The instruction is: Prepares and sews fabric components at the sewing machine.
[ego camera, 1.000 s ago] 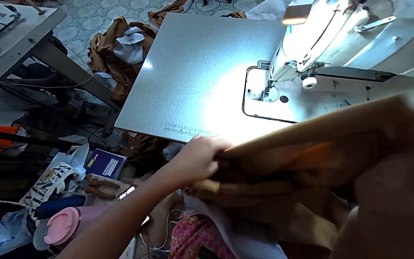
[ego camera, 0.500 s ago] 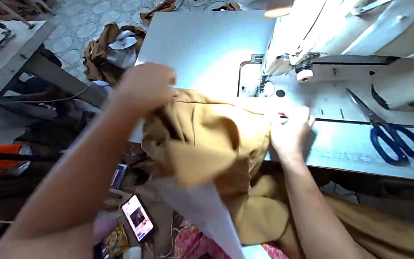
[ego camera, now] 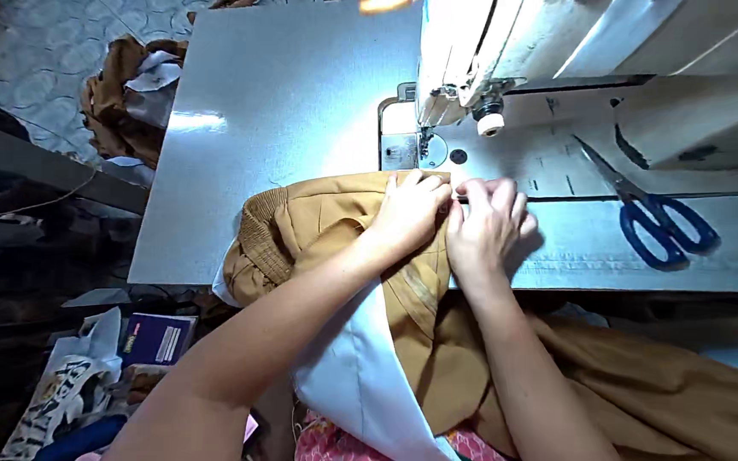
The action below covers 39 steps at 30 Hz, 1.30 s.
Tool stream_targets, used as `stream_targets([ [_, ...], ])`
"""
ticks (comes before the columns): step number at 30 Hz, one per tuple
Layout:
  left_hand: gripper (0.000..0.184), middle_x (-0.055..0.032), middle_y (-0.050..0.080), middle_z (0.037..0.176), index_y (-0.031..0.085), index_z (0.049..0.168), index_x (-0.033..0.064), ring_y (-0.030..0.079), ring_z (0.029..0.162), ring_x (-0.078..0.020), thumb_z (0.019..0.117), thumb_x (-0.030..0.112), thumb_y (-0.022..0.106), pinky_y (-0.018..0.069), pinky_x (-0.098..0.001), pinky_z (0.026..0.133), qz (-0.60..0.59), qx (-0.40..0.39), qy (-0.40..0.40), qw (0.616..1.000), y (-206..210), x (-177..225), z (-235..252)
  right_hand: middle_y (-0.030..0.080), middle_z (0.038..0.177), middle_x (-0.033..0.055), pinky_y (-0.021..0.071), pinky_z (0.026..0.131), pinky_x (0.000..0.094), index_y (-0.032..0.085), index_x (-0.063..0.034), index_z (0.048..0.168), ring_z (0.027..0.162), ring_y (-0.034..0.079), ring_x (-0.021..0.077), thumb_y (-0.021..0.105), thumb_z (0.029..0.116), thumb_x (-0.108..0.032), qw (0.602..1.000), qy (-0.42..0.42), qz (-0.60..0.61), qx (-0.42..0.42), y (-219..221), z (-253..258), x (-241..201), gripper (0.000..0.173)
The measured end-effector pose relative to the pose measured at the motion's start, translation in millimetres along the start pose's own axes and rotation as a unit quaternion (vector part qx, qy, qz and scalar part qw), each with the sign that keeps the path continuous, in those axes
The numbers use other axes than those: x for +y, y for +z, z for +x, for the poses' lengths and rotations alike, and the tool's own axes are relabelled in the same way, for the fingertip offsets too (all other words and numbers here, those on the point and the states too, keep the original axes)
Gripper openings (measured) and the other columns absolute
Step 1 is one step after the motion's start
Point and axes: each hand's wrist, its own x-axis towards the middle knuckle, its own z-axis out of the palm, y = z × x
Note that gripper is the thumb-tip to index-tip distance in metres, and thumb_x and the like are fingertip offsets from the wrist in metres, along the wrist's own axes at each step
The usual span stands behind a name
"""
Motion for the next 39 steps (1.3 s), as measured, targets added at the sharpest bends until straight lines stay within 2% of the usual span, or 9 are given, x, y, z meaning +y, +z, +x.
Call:
stream_targets([
  [4,0.019,-0.0093,0.068,0.131,0.072,0.112,0.0048,0.057,0.129,-0.0348,0.0987,0.005,0.058,0.0441,-0.0636,0.096,0.023,-0.031,-0.034,0.999,-11,2,2,0.065,0.112,0.0196,0.0361,0.094,0.0688,0.077,-0.0093,0.106,0.108,0.059,0.0442,0.062,0.0947,-0.004,0.998,-0.05,-0.039,0.005,7,-9,1,0.02],
  [6,0.018,-0.0106,0.068,0.13,0.073,0.109,0.0037,0.06,0.127,-0.0338,0.0999,0.006,0.057,0.045,-0.0626,0.096,0.033,0.0,-0.044,0.998,-13,-9,0,0.065,0.112,0.0198,0.0371,0.093,0.0685,0.078,-0.0124,0.116,0.106,0.06,0.044,0.063,0.0953,-0.006,0.996,-0.071,-0.048,-0.005,9,-6,-6,0.026],
  [9,0.02,-0.0103,0.066,0.138,0.073,0.109,0.002,0.057,0.134,-0.0322,0.1016,0.007,0.055,0.0356,-0.0696,0.107,0.001,0.018,-0.052,0.998,-13,-26,3,0.064,0.117,0.0196,0.0369,0.094,0.0664,0.073,-0.0128,0.127,0.111,0.058,0.0426,0.058,0.0992,-0.007,0.995,-0.076,-0.059,-0.026,12,1,-16,0.032],
  [11,0.021,-0.0123,0.064,0.14,0.073,0.109,-0.0001,0.055,0.137,-0.0323,0.1021,0.008,0.055,0.0299,-0.07,0.112,-0.032,0.022,-0.057,0.998,-15,-33,6,0.064,0.115,0.0194,0.0357,0.094,0.0652,0.074,-0.0135,0.127,0.111,0.058,0.0422,0.056,0.0996,-0.005,0.996,-0.067,-0.057,-0.02,16,6,-20,0.034],
  [14,0.022,-0.0132,0.063,0.142,0.074,0.112,-0.0004,0.052,0.14,-0.0327,0.1025,0.009,0.056,0.0277,-0.0675,0.115,-0.053,0.016,-0.07,0.996,-18,-36,10,0.064,0.114,0.0193,0.0345,0.095,0.0648,0.074,-0.0136,0.126,0.112,0.056,0.0422,0.055,0.0999,-0.003,0.997,-0.055,-0.054,-0.022,19,10,-21,0.034],
  [22,0.023,-0.0135,0.064,0.14,0.074,0.115,-0.0001,0.054,0.139,-0.0328,0.1016,0.009,0.057,0.0268,-0.0673,0.115,-0.081,0.022,-0.034,0.996,-22,-49,11,0.064,0.115,0.0184,0.0353,0.093,0.0631,0.073,-0.0149,0.13,0.11,0.057,0.0407,0.055,0.1004,-0.006,0.997,-0.054,-0.051,-0.036,17,12,-23,0.035],
  [26,0.023,-0.0154,0.065,0.137,0.071,0.117,0.0005,0.056,0.136,-0.0358,0.1011,0.009,0.058,0.0281,-0.0692,0.113,-0.071,0.037,-0.004,0.997,-19,-55,10,0.063,0.113,0.0182,0.0364,0.094,0.0626,0.07,-0.0114,0.131,0.111,0.057,0.0396,0.054,0.1012,-0.008,0.995,-0.065,-0.069,-0.039,15,13,-24,0.034],
  [36,0.022,-0.0134,0.066,0.137,0.073,0.111,0.0027,0.056,0.135,-0.0348,0.1024,0.013,0.056,0.0289,-0.0703,0.112,-0.047,0.046,-0.007,0.998,-15,-64,20,0.066,0.115,0.0156,0.0352,0.097,0.0624,0.073,-0.0151,0.126,0.111,0.06,0.0376,0.054,0.1019,-0.01,0.993,-0.046,-0.101,-0.046,24,32,-29,0.031],
  [39,0.022,-0.0143,0.067,0.135,0.074,0.11,0.0025,0.057,0.134,-0.0355,0.1019,0.013,0.057,0.0327,-0.068,0.11,-0.036,0.06,0.003,0.998,-15,-68,25,0.066,0.117,0.0156,0.0345,0.099,0.0634,0.072,-0.016,0.129,0.113,0.059,0.0383,0.052,0.1033,-0.011,0.992,-0.042,-0.103,-0.059,26,38,-31,0.033],
])
